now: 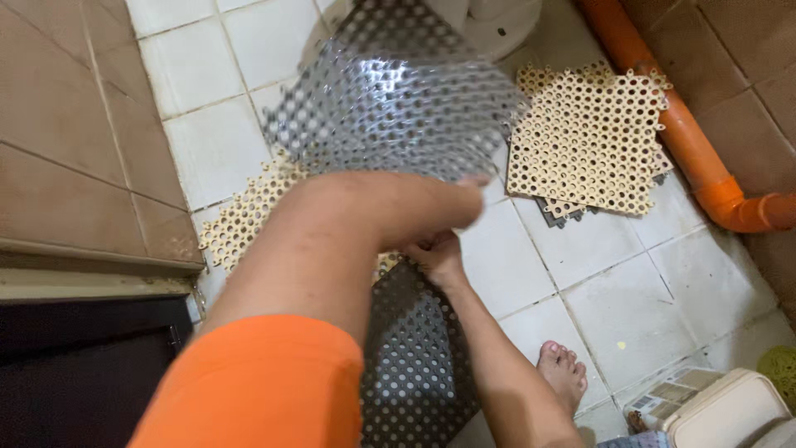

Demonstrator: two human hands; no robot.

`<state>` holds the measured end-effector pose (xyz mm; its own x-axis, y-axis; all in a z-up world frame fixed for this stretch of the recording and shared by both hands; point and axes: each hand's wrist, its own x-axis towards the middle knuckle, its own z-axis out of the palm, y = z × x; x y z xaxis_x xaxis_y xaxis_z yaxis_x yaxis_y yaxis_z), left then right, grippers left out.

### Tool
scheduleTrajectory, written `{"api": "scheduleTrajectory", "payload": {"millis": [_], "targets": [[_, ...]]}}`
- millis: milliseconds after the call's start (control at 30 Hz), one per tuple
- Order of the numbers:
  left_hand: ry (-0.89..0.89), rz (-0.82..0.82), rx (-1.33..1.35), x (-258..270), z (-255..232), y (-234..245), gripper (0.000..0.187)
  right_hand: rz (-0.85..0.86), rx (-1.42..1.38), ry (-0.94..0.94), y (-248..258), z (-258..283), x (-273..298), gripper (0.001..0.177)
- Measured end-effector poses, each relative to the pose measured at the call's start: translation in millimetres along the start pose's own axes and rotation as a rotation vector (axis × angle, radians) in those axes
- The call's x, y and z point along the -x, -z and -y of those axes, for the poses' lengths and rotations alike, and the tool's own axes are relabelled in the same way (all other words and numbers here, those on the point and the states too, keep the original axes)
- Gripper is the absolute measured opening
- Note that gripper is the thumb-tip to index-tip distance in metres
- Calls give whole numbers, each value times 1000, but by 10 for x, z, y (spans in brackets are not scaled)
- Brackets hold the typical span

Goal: The person assembles interlocking plastic floor mats by hand on a bathroom floor, connecting multiple colored pieces together and then placing them near the toilet.

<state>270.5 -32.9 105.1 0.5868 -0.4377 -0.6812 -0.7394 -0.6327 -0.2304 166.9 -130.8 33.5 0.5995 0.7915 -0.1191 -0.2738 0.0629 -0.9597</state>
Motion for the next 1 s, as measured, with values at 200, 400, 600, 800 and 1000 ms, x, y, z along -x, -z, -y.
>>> {"api": "scheduleTrajectory", "payload": {"millis": [200,400,600,800,1000], "targets": [[27,24,94,233,15,-654,39,-68,-17,-68,2,-141,-112,47],[-84,6,97,737,-52,-658,30,-91,32,-191,113,-379,-142,41],[-124,19,64,813,-143,-525,45,-135,-17,-381,113,-274,8,33],[-106,-14,47,761,-316,-563,38,3,-88,-611,255,-368,38,25],[-72,-100,90,486,-382,-693,31,17,167,-773,159,-231,86,25]]}}
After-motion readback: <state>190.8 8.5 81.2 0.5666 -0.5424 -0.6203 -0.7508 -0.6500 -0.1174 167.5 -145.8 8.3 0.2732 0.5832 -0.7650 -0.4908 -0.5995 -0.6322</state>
